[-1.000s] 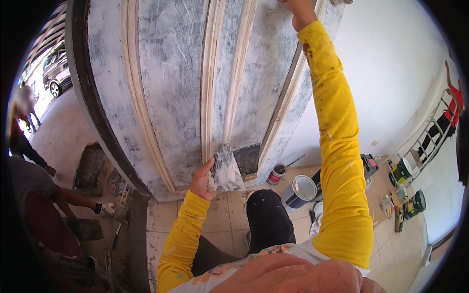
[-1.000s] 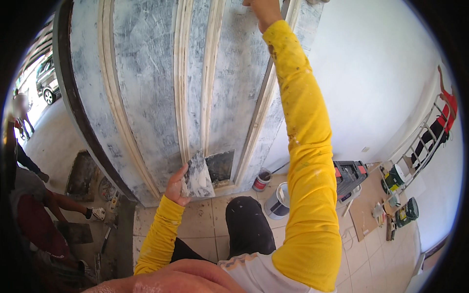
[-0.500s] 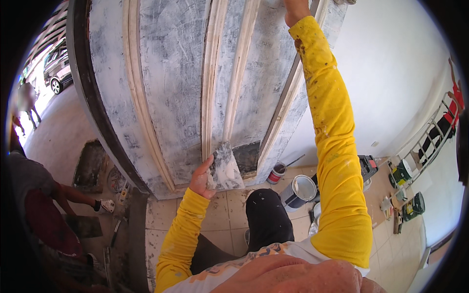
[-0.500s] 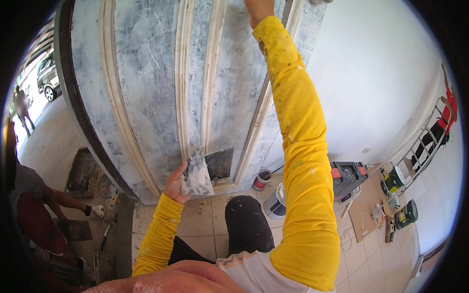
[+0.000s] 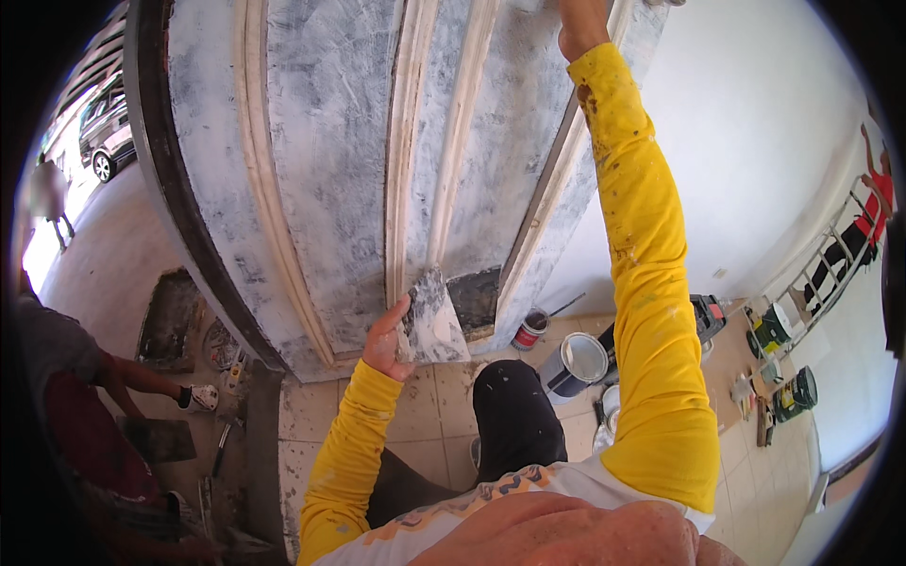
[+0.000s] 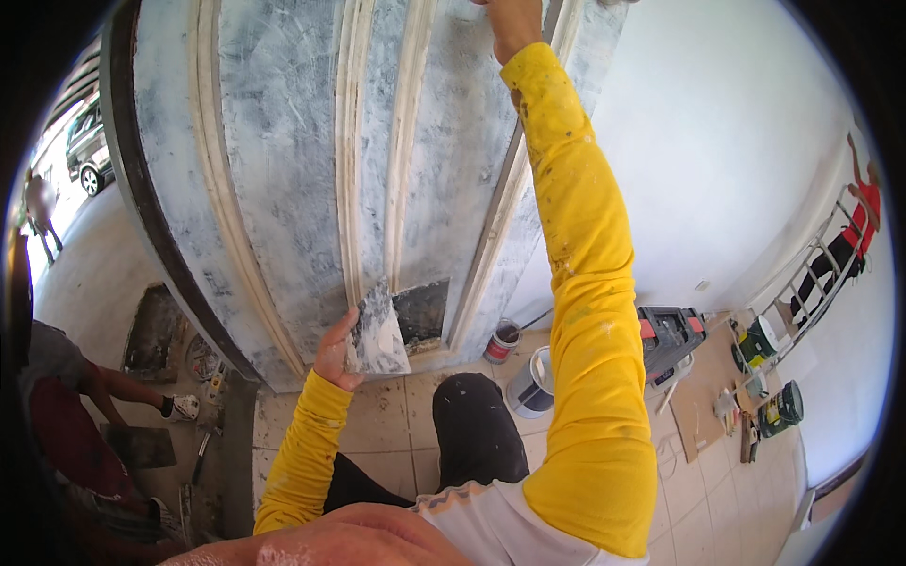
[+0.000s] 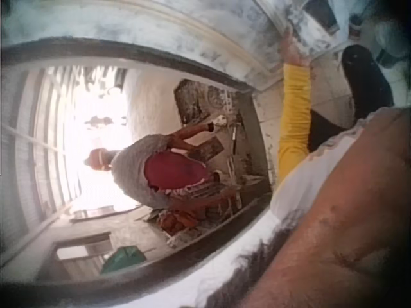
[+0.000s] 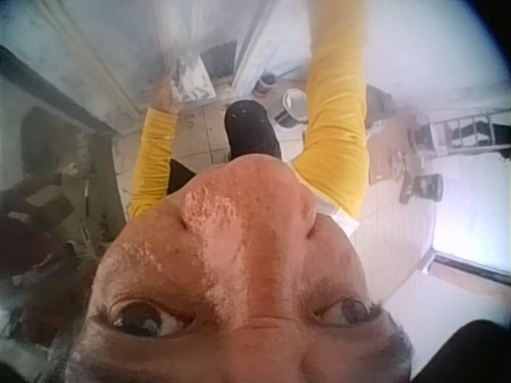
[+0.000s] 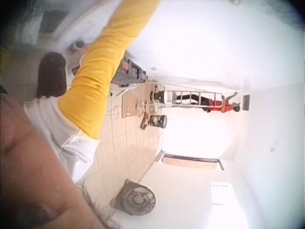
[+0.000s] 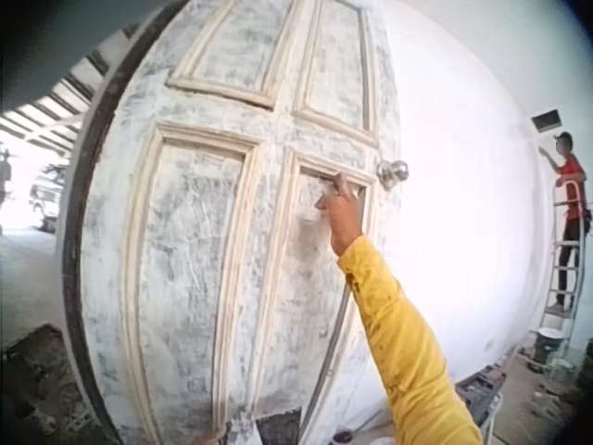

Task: The person applies plaster to a wooden door using a trowel and a hawk. They repeatedly scoop plaster from the hawk and spread it onto the door surface, smoothing it with the trowel.

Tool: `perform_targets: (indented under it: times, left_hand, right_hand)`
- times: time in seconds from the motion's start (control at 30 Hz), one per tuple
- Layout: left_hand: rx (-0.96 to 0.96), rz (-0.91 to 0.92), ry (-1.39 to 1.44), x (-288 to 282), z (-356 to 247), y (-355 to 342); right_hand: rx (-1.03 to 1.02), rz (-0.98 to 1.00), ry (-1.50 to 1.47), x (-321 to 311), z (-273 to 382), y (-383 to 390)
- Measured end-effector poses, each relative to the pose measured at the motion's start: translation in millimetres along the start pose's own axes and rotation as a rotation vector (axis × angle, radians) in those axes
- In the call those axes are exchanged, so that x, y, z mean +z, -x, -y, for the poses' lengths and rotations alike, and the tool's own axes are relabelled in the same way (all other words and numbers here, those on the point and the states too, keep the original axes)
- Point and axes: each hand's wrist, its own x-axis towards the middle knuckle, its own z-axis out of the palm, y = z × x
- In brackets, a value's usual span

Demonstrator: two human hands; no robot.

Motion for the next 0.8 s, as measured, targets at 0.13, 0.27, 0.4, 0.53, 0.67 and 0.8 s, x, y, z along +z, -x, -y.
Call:
perform_targets:
  times: [0.13,0.27,0.4,0.53,0.67,0.8]
  left_hand:
    - [0.006,0.01,0.005,-4.0,-0.6,-2.3]
    - [0.044,-0.118,-0.011,-9.9,0.0,-4.2]
    - [0.026,-0.006,0.02,-16.9,1.6,-5.8]
    - [0.013,0.031,0.018,-22.3,0.0,-8.2]
    - [0.012,0.022,0.04,-24.6,-3.0,-7.4]
    - [-0.028,0.089,0.045,-26.9,-2.8,-7.8]
  right_hand:
    - [-0.652,0.11,0.869,-8.7,-28.8,-24.0]
    - [-0.751,0.36,0.97,-16.7,-51.7,-47.4]
    - [-0.019,0.039,0.254,-3.1,-36.9,-36.4]
    - [-0.159,-0.146,0.755,19.1,-20.3,-31.0]
    - [-0.151,-0.221,0.796,24.4,-33.3,-42.5]
    - [-0.73,0.067,1.221,4.6,-43.7,-51.9]
